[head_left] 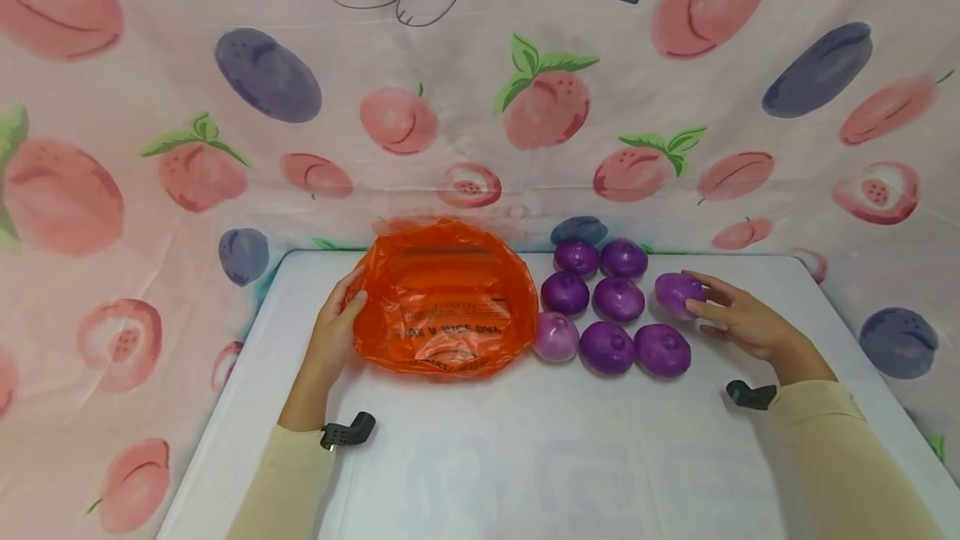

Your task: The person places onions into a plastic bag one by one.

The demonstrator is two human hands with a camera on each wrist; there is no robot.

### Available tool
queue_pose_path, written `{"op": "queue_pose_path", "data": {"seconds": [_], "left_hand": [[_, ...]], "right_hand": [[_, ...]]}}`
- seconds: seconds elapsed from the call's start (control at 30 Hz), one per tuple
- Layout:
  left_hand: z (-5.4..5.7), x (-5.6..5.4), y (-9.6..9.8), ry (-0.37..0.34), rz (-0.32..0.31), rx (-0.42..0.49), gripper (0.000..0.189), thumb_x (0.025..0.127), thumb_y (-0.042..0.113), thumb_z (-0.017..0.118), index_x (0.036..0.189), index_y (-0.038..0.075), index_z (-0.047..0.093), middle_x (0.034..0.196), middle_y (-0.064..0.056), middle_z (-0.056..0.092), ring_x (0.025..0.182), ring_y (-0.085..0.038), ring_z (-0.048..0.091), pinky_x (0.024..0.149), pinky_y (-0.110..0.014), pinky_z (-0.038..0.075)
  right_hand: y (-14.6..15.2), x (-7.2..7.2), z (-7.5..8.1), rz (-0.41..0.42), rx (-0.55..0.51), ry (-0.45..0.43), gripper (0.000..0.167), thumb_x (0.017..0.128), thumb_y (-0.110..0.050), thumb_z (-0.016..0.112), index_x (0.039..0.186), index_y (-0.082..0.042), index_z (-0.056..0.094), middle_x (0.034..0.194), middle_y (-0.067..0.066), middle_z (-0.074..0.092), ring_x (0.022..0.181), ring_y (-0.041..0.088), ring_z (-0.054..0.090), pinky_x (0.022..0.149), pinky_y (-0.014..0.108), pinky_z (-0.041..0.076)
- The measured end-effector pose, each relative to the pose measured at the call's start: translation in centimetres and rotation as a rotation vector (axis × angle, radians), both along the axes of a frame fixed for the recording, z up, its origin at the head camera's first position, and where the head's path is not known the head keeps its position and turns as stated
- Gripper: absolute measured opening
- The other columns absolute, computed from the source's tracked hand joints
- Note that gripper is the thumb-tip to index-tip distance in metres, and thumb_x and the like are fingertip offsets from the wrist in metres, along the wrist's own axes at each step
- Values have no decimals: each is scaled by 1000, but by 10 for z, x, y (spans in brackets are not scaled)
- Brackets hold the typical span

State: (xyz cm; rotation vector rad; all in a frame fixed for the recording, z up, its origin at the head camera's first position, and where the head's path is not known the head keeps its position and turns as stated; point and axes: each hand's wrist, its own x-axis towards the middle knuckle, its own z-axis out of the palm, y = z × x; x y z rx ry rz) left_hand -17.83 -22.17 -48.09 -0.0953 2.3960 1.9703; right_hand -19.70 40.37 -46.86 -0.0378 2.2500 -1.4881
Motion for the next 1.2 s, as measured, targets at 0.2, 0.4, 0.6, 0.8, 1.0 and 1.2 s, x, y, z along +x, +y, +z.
{"op": "queue_pose_path", "data": {"seconds": [0.2,0.4,0.6,0.8,1.0,1.2], "left_hand": [[2,2,2,-5,-5,-13,53,109,41,45,160,33,33,168,6,27,155,-23,24,127,-53,25],[3,3,2,-19,-7,-15,54,109,41,44,160,34,31,169,7,26,156,-23,23,126,-53,26],[2,3,1,-7,-7,-10,53,109,40,44,160,33,33,168,7,27,155,-23,24,126,-53,26],[0,2,0,7,-20,-5,54,109,40,45,160,32,33,168,6,26,156,-23,21,127,-54,22],[0,2,0,28,-23,-2,53,108,40,45,160,31,34,167,6,28,156,-22,23,127,-54,22],[3,3,1,17,-20,-3,53,109,40,45,160,32,33,168,7,26,156,-22,22,127,-54,23]], "right_hand": [[-13,3,10,28,27,38,72,105,-29,57,165,-20,18,164,23,22,117,-8,48,100,35,54],[-29,3,22,59,94,113,71,103,-29,61,163,-19,24,161,21,32,117,-8,49,94,22,54],[-50,2,35,81,75,164,68,102,-25,63,161,-17,31,152,15,43,117,-3,55,93,21,54],[-70,1,41,79,64,196,67,100,-22,66,159,-14,36,145,14,48,118,7,58,91,23,57],[-90,-2,50,71,55,187,68,99,-26,68,158,-15,38,154,19,42,141,45,42,93,21,53],[-108,-5,52,80,24,196,67,97,-27,70,156,-17,41,162,16,33,144,51,37,101,38,52]]}}
